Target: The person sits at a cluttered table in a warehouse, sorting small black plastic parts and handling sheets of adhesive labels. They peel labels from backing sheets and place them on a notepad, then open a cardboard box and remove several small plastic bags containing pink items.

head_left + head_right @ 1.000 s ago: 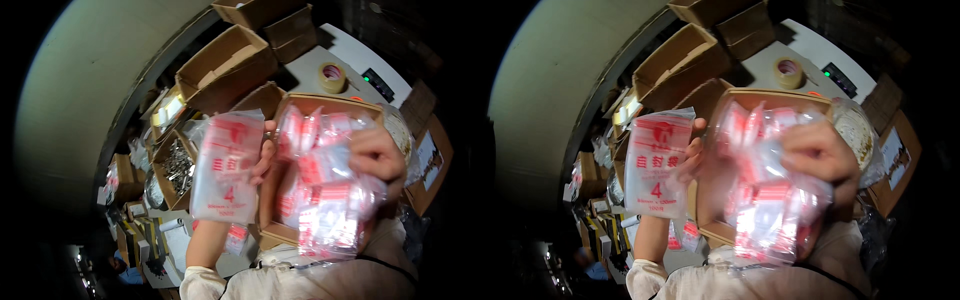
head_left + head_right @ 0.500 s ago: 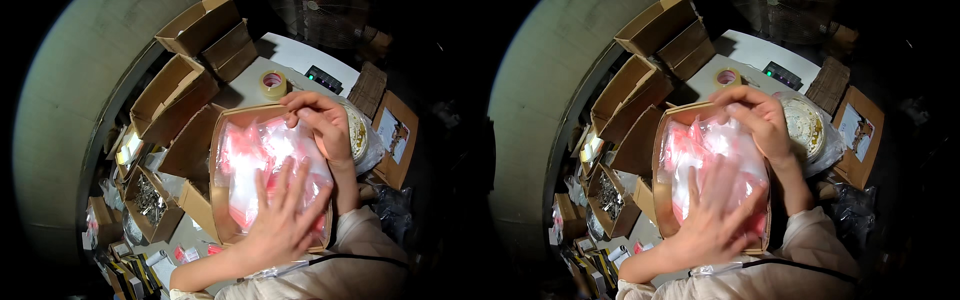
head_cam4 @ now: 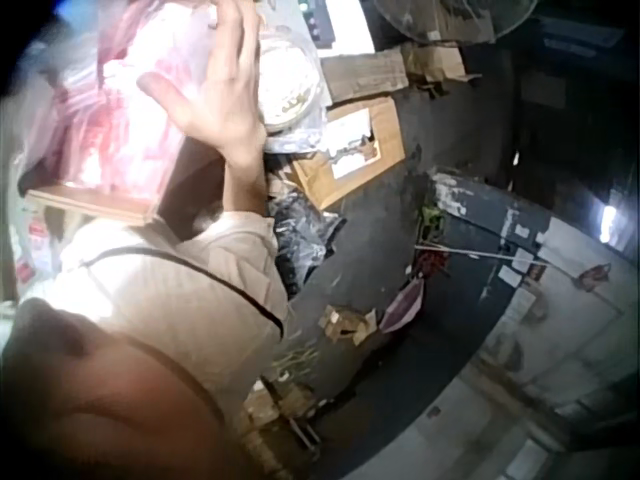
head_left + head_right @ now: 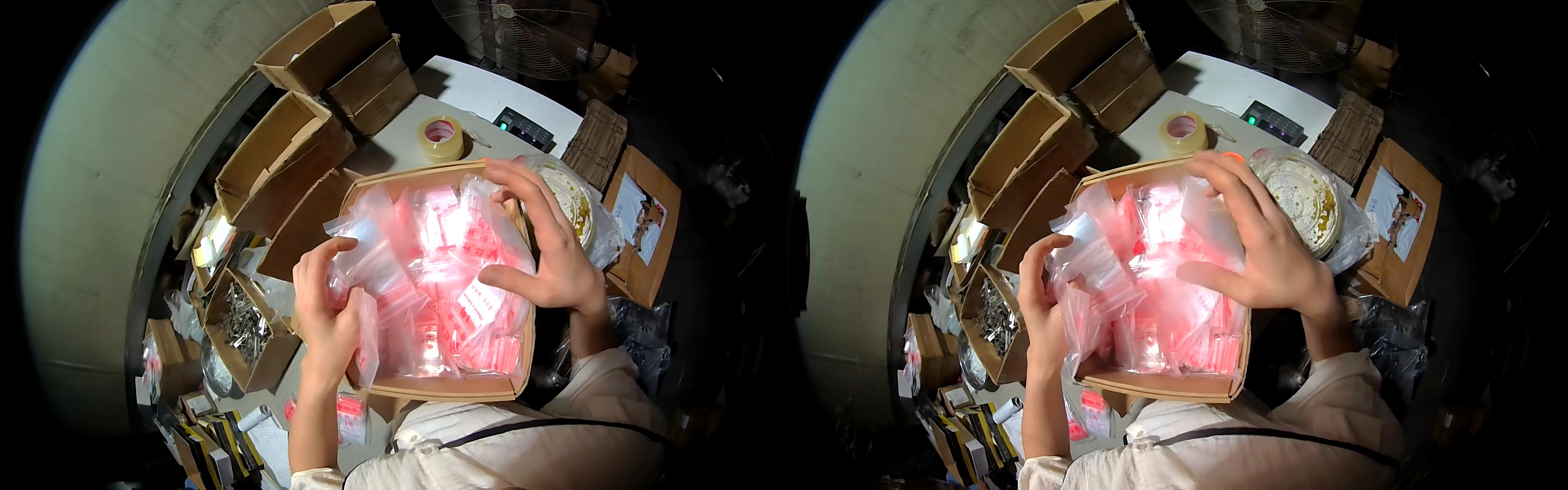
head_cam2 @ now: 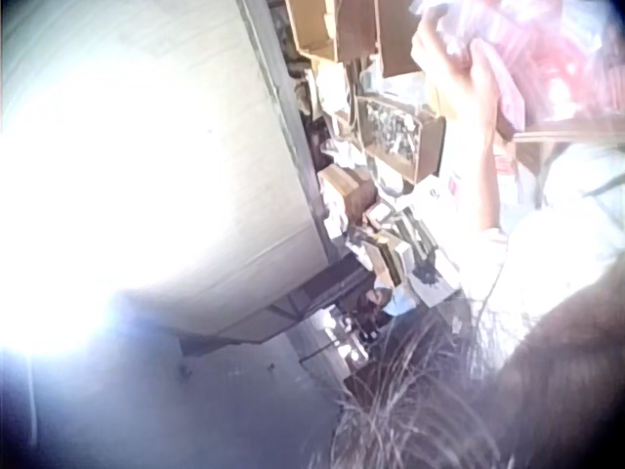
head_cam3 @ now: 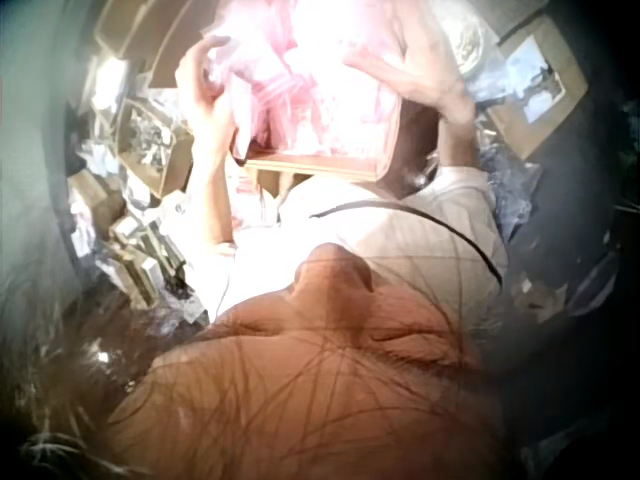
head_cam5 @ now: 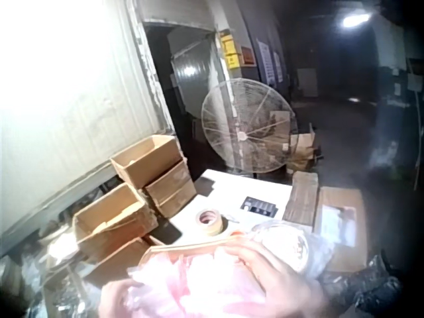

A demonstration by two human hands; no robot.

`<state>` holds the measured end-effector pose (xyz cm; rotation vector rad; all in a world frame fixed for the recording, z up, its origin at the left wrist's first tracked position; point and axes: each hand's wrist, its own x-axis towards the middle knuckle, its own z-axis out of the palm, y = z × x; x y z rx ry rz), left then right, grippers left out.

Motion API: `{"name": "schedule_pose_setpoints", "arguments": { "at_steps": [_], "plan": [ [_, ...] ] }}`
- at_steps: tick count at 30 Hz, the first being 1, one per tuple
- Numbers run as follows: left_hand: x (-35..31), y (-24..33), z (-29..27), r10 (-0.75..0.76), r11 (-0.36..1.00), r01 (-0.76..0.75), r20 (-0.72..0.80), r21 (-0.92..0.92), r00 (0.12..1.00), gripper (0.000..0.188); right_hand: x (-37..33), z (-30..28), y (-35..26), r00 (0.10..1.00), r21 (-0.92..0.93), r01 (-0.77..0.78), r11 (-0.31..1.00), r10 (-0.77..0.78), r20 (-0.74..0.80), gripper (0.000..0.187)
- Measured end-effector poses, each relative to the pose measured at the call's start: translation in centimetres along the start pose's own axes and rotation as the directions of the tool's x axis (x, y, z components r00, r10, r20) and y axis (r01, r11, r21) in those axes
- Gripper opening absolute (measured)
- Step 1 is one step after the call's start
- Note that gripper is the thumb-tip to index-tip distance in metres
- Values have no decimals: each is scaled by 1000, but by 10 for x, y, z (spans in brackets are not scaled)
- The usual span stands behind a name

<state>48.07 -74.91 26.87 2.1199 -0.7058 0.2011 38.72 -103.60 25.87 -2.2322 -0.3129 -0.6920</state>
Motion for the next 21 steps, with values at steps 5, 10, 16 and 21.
{"name": "schedule_pose_setpoints", "arguments": {
  "at_steps": [5, 10, 16, 21],
  "plan": [
    [-4, -2, 3, 6, 1000, -6, -49, -2, 999, 47, 12, 2, -3, 1000, -184, -8, 983, 5, -20, 57],
    [-7, -6, 3, 30, 1000, -30, -69, 1, 997, 45, 14, -17, -7, 967, 215, -109, 971, 153, -202, 44],
    [-11, -11, 0, 74, 997, -75, -61, -2, 995, 46, 13, -19, -2, 978, -58, -73, 996, 60, -201, 38],
    [-13, -11, -2, 59, 997, -61, -45, -41, 997, 47, 41, 9, -12, 941, -697, 266, 666, -25, 336, 54]
  ]
}}
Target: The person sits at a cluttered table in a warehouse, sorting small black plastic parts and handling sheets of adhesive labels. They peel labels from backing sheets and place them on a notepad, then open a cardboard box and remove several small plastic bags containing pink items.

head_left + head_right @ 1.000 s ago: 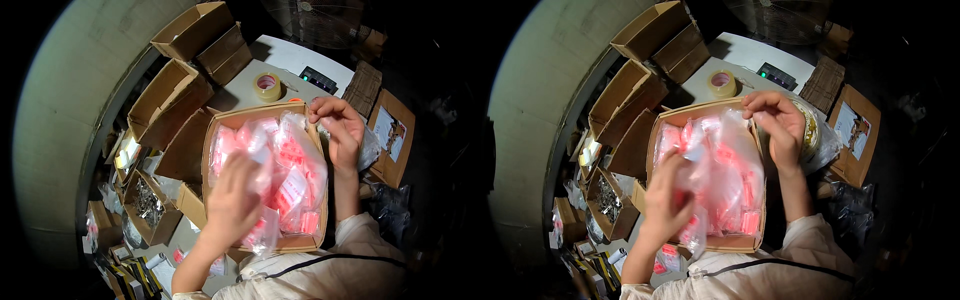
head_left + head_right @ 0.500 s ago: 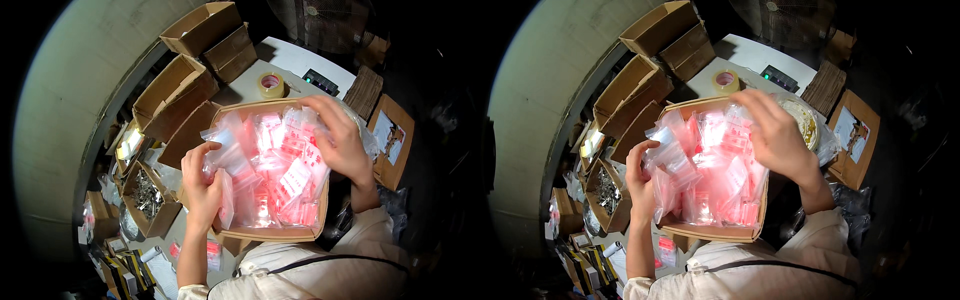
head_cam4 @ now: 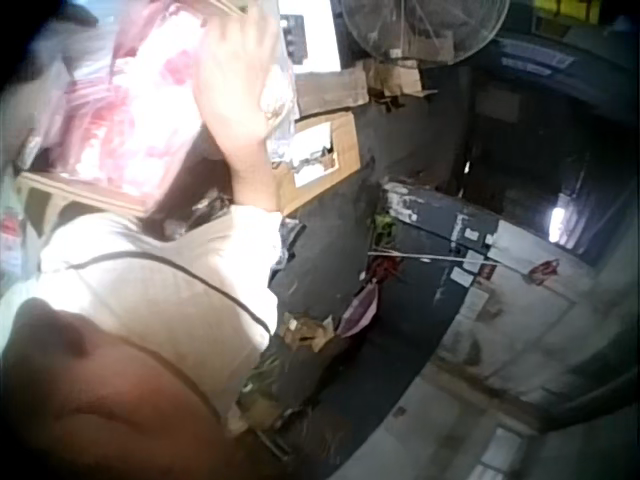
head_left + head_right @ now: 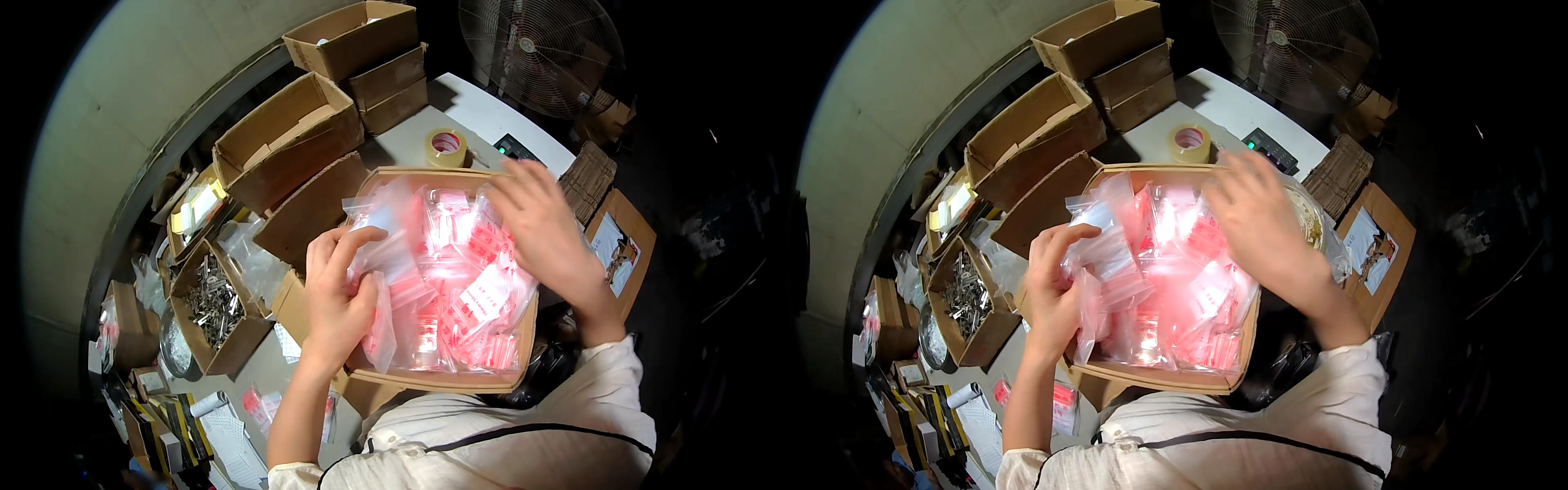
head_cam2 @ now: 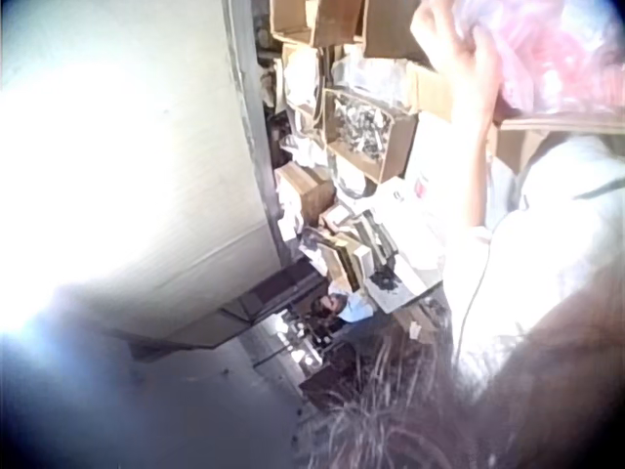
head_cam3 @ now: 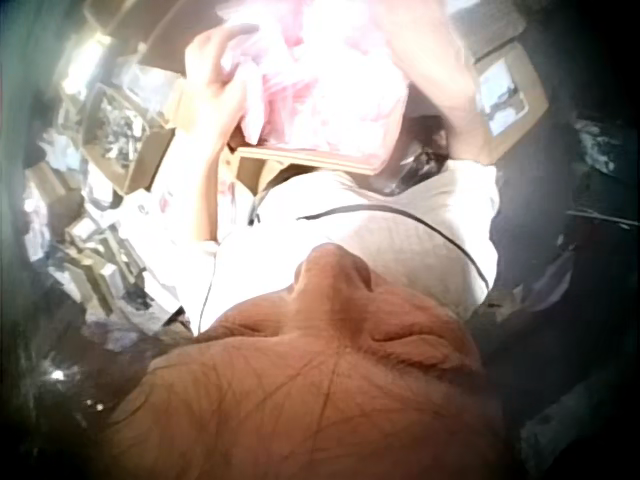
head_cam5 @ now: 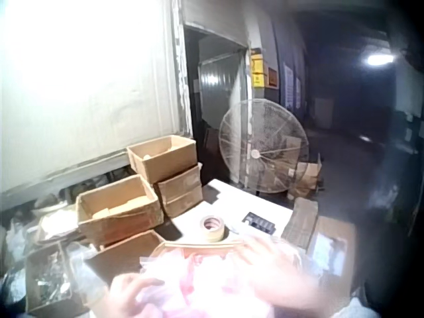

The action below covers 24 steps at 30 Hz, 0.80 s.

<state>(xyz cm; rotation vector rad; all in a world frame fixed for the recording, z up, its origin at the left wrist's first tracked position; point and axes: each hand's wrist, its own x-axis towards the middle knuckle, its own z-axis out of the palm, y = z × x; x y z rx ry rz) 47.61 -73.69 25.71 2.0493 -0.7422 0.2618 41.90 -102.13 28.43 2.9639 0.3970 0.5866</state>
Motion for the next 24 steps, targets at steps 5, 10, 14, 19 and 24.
{"name": "schedule_pose_setpoints", "arguments": {
  "at_steps": [5, 10, 14, 19, 24],
  "plan": [
    [2, -4, -2, 25, 1000, -25, -15, -6, 1000, 47, 33, 22, -3, 827, 489, 360, 794, -515, 227, 56],
    [0, -6, -2, 8, 1000, -8, -37, -7, 999, 44, 28, -5, -4, 805, 513, 289, 809, -495, 328, 33],
    [-2, -15, -1, 68, 998, -67, -84, 15, 994, 38, 10, -25, 19, 896, 654, 249, 714, -426, 124, 18],
    [-4, -17, 0, 48, 997, -54, -95, -60, 994, 40, -11, -22, 37, 990, 835, 90, 542, -143, -14, 27],
    [-3, -19, -1, 65, 996, -74, -132, -58, 989, 38, -18, -18, 41, 929, 883, -346, 317, 245, 276, 16]
  ]
}}
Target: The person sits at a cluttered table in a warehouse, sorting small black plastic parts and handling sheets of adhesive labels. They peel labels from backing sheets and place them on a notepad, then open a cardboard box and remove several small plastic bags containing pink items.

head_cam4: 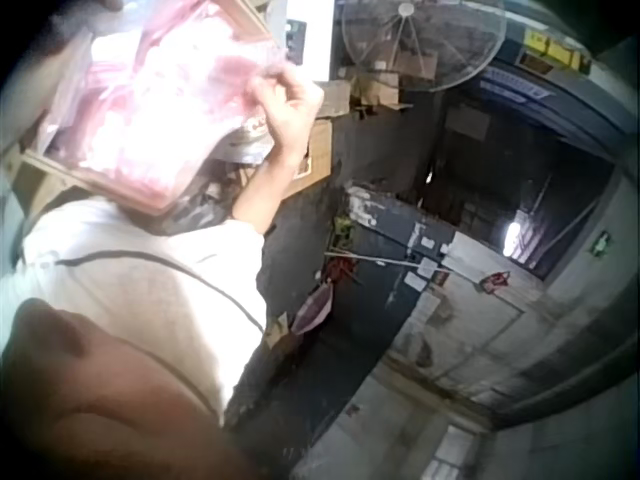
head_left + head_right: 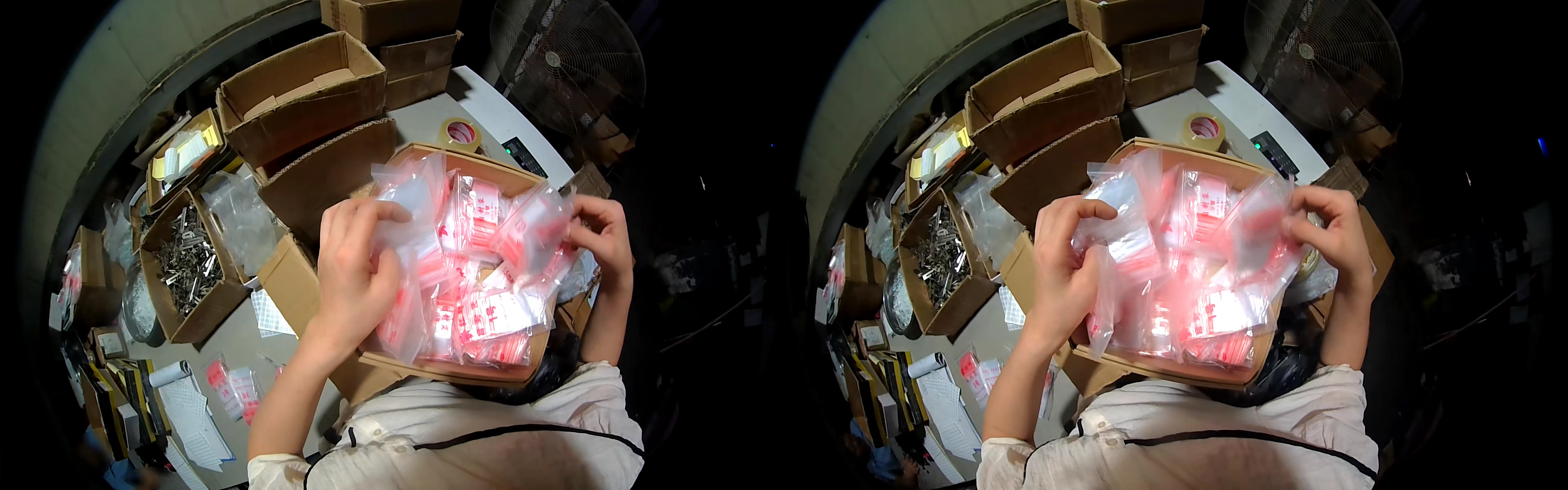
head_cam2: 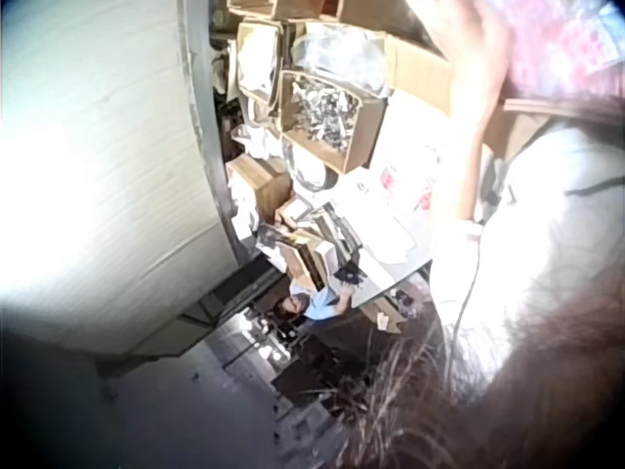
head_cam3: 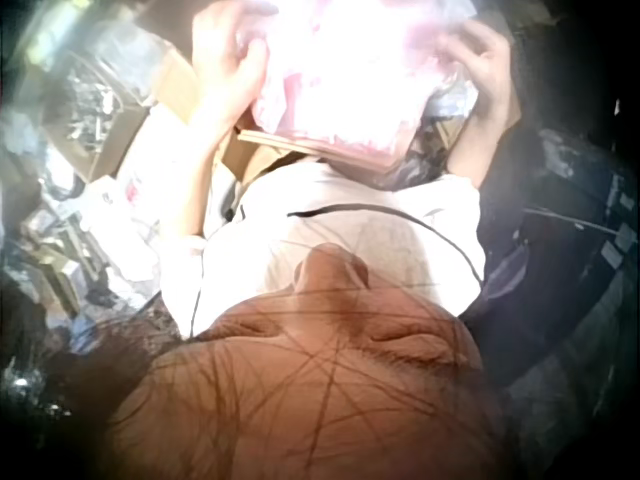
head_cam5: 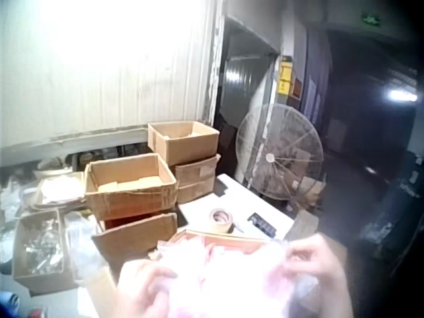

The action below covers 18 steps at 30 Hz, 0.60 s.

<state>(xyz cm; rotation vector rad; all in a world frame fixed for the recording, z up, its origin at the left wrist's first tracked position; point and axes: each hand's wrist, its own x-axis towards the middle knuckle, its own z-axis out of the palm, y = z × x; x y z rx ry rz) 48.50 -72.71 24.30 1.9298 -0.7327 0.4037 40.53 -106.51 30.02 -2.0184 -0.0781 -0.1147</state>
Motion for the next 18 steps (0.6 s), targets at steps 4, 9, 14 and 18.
{"name": "schedule_pose_setpoints", "arguments": {
  "at_steps": [4, 9, 14, 18],
  "plan": [
    [-2, 0, 0, -52, 998, 51, -29, -35, 998, 35, 16, 6, -1, 996, 77, 4, 997, 3, -94, 15],
    [-4, 0, 0, -147, 981, 137, -67, -136, 987, 32, 35, 23, -11, 989, 119, 46, 992, -28, -148, 12],
    [-4, -2, 0, -142, 980, 129, -82, -151, 986, 32, 44, 21, -19, 975, 358, 156, 921, -87, -202, 12],
    [-4, -4, 1, -120, 984, 106, -91, -146, 989, 33, 49, 18, -25, 997, 271, 66, 960, -52, -60, 11]
  ]
}}
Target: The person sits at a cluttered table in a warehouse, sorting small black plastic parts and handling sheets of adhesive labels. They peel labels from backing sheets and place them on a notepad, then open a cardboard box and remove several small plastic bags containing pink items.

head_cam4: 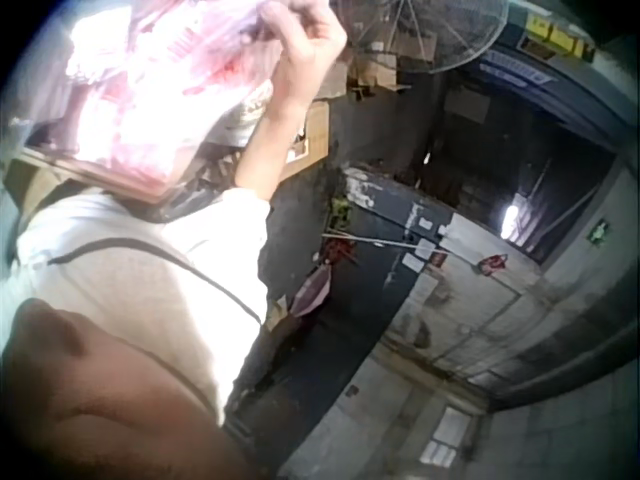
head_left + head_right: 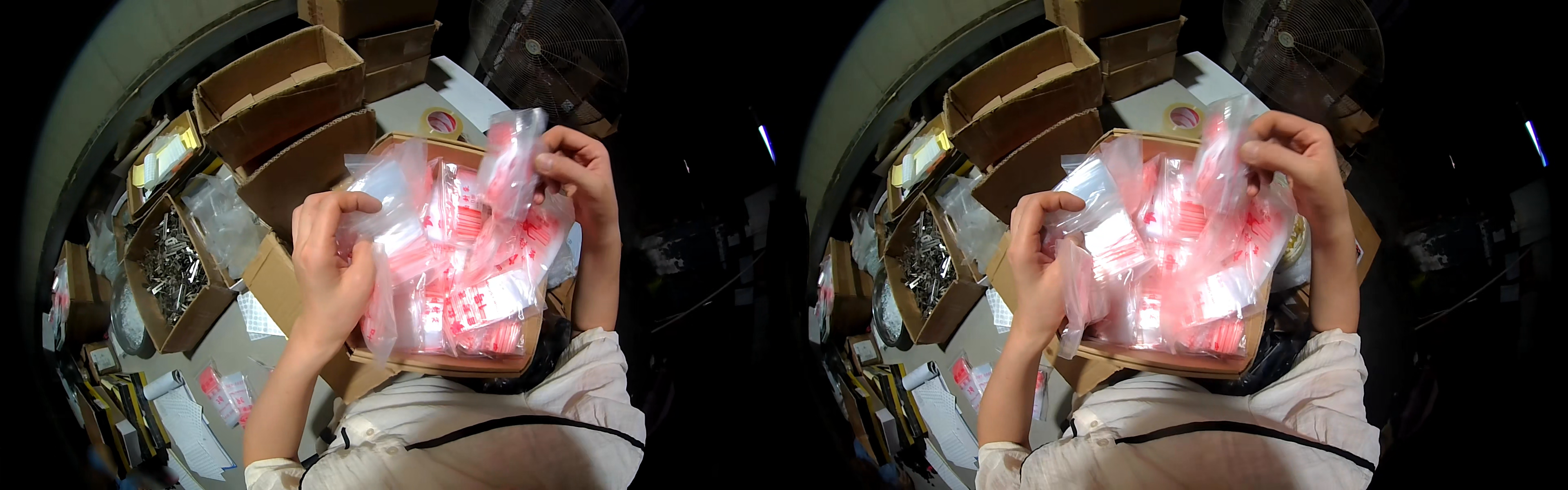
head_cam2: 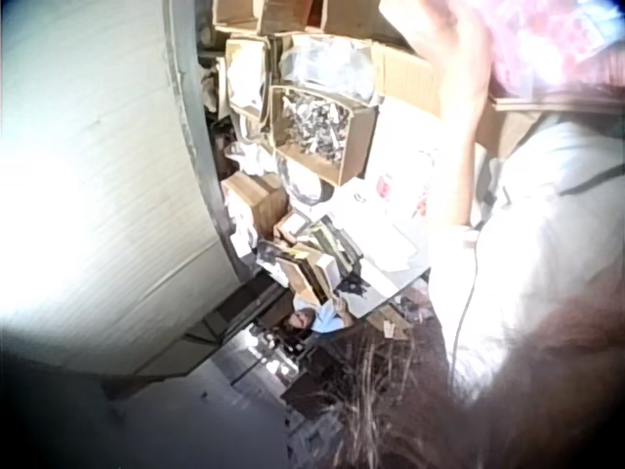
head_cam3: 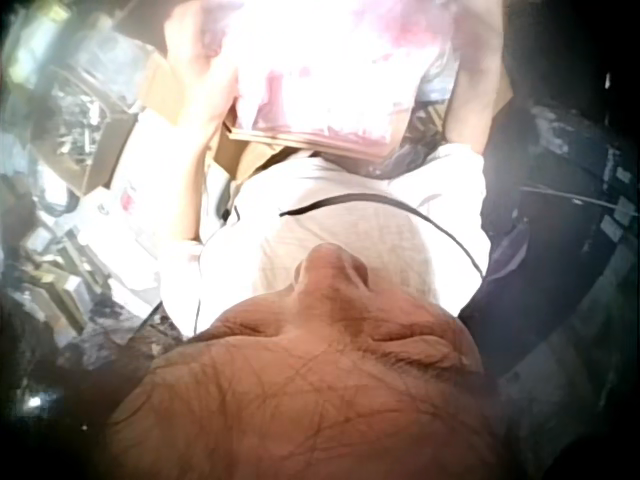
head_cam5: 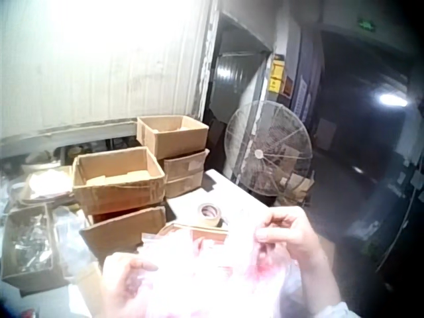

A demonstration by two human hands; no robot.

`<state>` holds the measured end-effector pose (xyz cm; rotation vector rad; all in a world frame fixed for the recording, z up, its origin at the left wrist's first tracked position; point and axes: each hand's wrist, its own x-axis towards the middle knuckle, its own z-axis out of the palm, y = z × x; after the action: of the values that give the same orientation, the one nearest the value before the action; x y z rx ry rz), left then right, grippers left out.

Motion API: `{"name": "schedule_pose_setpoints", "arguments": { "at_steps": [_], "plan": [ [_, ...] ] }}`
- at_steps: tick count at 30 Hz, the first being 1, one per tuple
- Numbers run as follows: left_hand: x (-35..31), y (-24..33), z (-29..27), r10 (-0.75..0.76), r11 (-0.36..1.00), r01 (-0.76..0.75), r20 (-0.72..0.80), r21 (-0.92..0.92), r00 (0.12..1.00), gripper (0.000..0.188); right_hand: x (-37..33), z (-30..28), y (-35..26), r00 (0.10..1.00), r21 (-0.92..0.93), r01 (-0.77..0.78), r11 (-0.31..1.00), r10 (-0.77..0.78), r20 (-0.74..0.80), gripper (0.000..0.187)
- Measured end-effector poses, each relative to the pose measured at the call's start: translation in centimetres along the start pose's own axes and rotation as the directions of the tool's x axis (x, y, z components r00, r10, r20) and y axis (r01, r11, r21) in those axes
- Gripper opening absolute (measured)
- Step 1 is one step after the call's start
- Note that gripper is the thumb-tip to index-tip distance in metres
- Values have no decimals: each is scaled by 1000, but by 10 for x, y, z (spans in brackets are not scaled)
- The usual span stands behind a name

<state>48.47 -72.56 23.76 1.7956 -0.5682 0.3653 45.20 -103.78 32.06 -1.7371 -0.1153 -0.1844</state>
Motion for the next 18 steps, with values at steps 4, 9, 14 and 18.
{"name": "schedule_pose_setpoints", "arguments": {
  "at_steps": [4, 9, 14, 18],
  "plan": [
    [1, 1, 0, -14, 1000, 15, 13, -16, 1000, 33, -7, 13, -6, 983, -173, 57, 983, -25, 182, 25],
    [0, 0, -2, -49, 998, 50, 12, -30, 999, 32, -25, 35, -4, 552, -442, 546, 712, 91, 829, 60],
    [0, 8, -2, -150, 981, 153, 40, -120, 988, 31, -33, 54, 3, 488, -710, 454, 539, 516, 704, 58],
    [-3, 6, -6, -250, 960, 255, 59, -113, 966, 27, -8, 15, 0, 834, -585, 337, 738, 54, 549, 44]
  ]
}}
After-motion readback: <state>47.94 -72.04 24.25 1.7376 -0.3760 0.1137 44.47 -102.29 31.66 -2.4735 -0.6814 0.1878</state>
